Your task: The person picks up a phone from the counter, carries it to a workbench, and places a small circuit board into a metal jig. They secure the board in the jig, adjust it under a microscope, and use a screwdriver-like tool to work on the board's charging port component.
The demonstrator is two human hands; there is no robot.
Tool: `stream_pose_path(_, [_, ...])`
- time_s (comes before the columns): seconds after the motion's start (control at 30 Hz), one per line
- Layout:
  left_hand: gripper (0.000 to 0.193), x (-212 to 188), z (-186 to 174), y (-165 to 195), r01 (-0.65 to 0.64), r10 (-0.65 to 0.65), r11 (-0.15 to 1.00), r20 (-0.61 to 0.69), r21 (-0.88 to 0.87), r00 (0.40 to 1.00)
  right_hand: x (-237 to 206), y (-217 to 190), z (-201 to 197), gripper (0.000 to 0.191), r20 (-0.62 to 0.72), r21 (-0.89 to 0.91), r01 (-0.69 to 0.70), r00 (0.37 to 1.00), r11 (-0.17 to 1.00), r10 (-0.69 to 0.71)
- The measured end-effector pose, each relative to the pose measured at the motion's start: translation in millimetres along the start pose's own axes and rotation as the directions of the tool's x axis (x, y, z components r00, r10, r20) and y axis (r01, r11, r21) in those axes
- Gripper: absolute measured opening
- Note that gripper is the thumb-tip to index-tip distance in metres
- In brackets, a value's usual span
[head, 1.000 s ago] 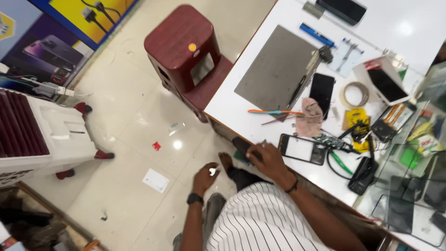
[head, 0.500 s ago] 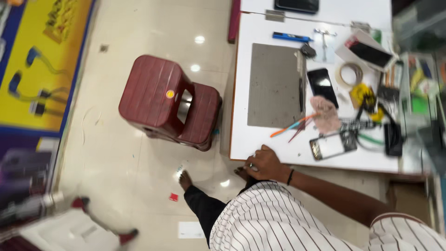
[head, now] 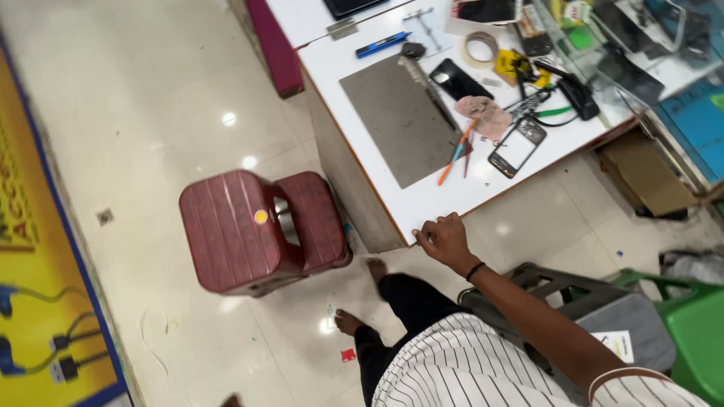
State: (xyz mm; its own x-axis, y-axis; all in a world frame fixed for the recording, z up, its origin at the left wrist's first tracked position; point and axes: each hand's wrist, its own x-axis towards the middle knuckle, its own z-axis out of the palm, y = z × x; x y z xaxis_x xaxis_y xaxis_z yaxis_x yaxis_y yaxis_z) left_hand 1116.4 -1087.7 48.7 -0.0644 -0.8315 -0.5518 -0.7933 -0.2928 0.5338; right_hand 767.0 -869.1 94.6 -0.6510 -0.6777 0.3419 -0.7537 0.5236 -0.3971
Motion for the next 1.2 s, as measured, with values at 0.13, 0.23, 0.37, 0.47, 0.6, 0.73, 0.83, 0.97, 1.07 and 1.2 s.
stream_pose_path(0.13, [0.033, 88, -21, 56, -0.129, 0.119, 0.990, -0.161, -0.054, 0.980, 11, 13, -1, 0.035, -0.100, -0.046, -0.025, 0.995, 0.999, 0.020])
stream_pose_path(0.23, [0.033, 113, 6, 108, -0.358, 0.330, 0.922, -0.188, -0.147, 0.925, 20, 31, 1, 0.037, -0.157, -0.021, -0.062, 0.986, 0.998, 0.058])
stream_pose_path(0.37, [0.029, 81, 122, 190, -0.572, 0.766, 0.569, 0.128, -0.591, 0.630, 26, 44, 16, 0.037, -0.220, -0.012, -0.305, 0.930, 0.952, 0.296])
stream_pose_path(0.47, [0.040, 30, 210, 252, -0.736, 0.764, 0.629, 0.023, -0.251, 0.645, 37, 50, 27, 0.034, -0.312, 0.076, -0.451, 0.836, 0.889, 0.451])
stream_pose_path(0.6, [0.054, -11, 278, 320, -0.463, 0.656, 0.674, 0.180, -0.575, 0.733, 40, 59, 29, 0.031, -0.362, 0.100, -0.450, 0.814, 0.887, 0.454])
stream_pose_path(0.73, [0.070, 0, 322, 364, -0.694, 0.801, 0.581, 0.145, -0.425, 0.581, 32, 79, 29, 0.030, -0.447, 0.014, -0.220, 0.871, 0.975, 0.203])
stream_pose_path(0.83, [0.081, 25, 346, 383, -0.762, 0.772, 0.634, 0.158, -0.130, 0.616, 24, 91, 37, 0.030, -0.430, 0.158, -0.197, 0.869, 0.968, 0.247])
stream_pose_path(0.97, [0.092, 45, 368, 382, -0.825, 0.815, 0.528, 0.153, 0.201, 0.559, 15, 103, 45, 0.027, -0.392, 0.191, -0.188, 0.885, 0.963, 0.250])
stream_pose_path(1.07, [0.095, 48, 377, 371, -0.862, 0.864, 0.360, 0.222, 0.358, 0.453, 3, 107, 45, 0.017, -0.357, 0.210, -0.148, 0.909, 0.967, 0.216])
stream_pose_path(1.2, [0.093, 50, 378, 363, -0.944, 0.937, 0.064, 0.305, 0.324, 0.168, -1, 124, 49, 0.017, -0.337, 0.160, -0.023, 0.938, 0.987, 0.077])
